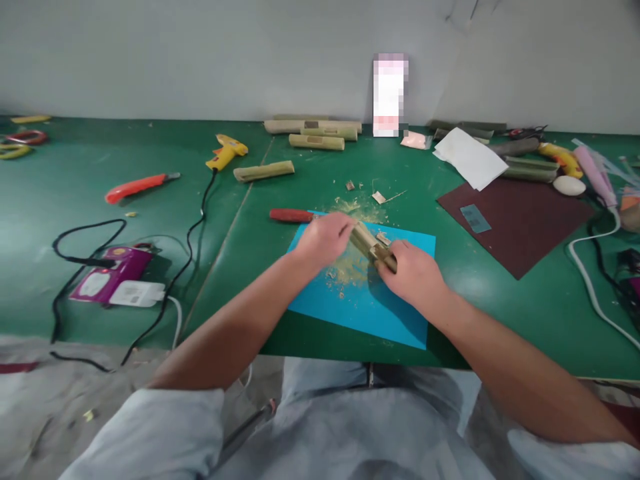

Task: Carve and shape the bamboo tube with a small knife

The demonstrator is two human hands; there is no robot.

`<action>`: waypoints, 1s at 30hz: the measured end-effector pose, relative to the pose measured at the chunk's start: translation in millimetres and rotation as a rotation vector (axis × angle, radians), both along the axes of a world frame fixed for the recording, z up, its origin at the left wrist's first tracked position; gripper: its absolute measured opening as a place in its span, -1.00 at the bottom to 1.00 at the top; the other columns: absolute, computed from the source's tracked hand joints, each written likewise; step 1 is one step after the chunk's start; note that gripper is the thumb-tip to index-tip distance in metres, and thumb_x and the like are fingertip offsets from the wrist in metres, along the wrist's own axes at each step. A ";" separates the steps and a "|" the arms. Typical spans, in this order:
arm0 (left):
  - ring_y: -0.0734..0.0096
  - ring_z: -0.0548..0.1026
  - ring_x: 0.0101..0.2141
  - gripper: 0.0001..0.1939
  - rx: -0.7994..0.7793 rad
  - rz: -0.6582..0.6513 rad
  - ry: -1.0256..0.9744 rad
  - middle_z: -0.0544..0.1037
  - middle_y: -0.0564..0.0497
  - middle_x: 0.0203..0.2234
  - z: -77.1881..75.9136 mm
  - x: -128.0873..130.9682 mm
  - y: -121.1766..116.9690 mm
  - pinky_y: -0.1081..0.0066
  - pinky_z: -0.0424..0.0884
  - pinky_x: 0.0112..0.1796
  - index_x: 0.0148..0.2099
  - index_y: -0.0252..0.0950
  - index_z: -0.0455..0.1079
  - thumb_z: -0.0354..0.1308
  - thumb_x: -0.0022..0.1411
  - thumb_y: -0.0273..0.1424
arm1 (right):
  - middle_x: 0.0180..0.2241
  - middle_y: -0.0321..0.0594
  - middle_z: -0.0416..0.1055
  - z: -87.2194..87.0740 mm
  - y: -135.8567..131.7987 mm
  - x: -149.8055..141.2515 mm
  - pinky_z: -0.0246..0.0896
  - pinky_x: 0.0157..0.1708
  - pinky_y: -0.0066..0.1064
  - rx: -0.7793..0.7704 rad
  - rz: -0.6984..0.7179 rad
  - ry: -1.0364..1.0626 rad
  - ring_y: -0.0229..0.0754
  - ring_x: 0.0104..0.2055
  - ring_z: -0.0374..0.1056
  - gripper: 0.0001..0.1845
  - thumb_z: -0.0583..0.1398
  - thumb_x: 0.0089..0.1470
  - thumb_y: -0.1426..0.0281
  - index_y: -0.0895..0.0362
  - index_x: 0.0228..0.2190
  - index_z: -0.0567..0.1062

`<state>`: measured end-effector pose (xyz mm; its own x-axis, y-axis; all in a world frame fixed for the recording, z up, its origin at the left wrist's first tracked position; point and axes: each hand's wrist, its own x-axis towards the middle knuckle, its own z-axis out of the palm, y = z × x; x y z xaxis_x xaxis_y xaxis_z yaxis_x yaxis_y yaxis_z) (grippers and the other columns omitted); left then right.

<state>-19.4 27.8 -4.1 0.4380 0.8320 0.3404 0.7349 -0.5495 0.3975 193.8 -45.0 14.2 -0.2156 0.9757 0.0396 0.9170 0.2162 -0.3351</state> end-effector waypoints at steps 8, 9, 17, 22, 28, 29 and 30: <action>0.29 0.59 -0.15 -0.75 0.096 0.084 -0.172 0.64 -0.11 -0.18 9.9 -9.0 4.5 0.28 0.50 -0.04 -0.09 -0.31 0.52 0.01 0.42 -0.37 | -0.18 -0.10 0.47 3.3 1.2 3.6 0.14 -0.35 -0.30 -0.004 -0.025 0.025 -0.07 -0.21 0.41 -0.76 0.22 0.14 0.26 0.13 -0.20 0.44; 0.30 0.59 -0.15 -0.75 0.100 0.067 -0.186 0.65 -0.10 -0.18 10.8 -7.7 2.8 0.29 0.50 -0.05 -0.08 -0.30 0.52 0.02 0.42 -0.37 | -0.19 -0.10 0.47 3.0 1.4 3.4 0.14 -0.34 -0.30 0.003 -0.009 0.032 -0.07 -0.21 0.40 -0.79 0.21 0.15 0.27 0.13 -0.22 0.44; 0.25 0.60 -0.13 -0.76 0.002 0.051 -0.060 0.65 -0.10 -0.14 0.6 1.0 -6.0 0.27 0.53 -0.05 -0.03 -0.28 0.52 0.04 0.39 -0.40 | -0.23 -0.10 0.48 0.0 1.1 2.0 0.14 -0.34 -0.29 0.033 -0.004 0.027 -0.08 -0.24 0.39 -0.84 0.16 0.18 0.30 0.12 -0.29 0.46; 0.27 0.60 -0.18 -0.70 -0.026 -0.142 -0.012 0.64 -0.06 -0.20 -3.5 10.4 -17.2 0.29 0.54 -0.14 -0.04 -0.23 0.52 -0.06 0.42 -0.37 | -0.24 -0.08 0.48 -5.9 2.1 1.6 0.16 -0.31 -0.28 0.052 0.009 0.015 -0.06 -0.21 0.40 -0.87 0.15 0.16 0.32 0.13 -0.31 0.43; 0.26 0.59 -0.22 -0.68 0.019 -0.085 0.044 0.62 -0.10 -0.25 -2.7 10.3 -11.0 0.30 0.53 -0.17 -0.08 -0.28 0.52 -0.06 0.42 -0.36 | -0.25 -0.09 0.48 -6.3 3.0 1.5 0.17 -0.30 -0.28 0.045 -0.004 0.022 -0.07 -0.22 0.40 -0.88 0.15 0.15 0.32 0.12 -0.31 0.43; 0.24 0.59 -0.20 -0.68 0.011 -0.125 0.043 0.62 -0.11 -0.22 -2.7 10.1 -10.5 0.28 0.53 -0.15 -0.06 -0.27 0.52 -0.07 0.42 -0.36 | -0.25 -0.09 0.48 -6.0 3.1 1.3 0.17 -0.30 -0.28 0.043 -0.001 0.016 -0.07 -0.22 0.40 -0.88 0.15 0.15 0.32 0.12 -0.32 0.43; 0.23 0.59 -0.18 -0.67 0.010 -0.140 0.038 0.63 -0.12 -0.20 -2.9 10.0 -10.2 0.26 0.53 -0.14 -0.05 -0.27 0.52 -0.08 0.42 -0.37 | -0.25 -0.09 0.48 -5.8 3.0 1.2 0.17 -0.29 -0.28 0.044 0.002 0.015 -0.07 -0.21 0.40 -0.87 0.15 0.15 0.32 0.13 -0.32 0.43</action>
<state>-9.4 17.6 -6.9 0.5624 0.7587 0.3289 0.6653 -0.6513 0.3648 195.0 -42.0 8.4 -0.2162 0.9726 0.0857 0.9116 0.2325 -0.3389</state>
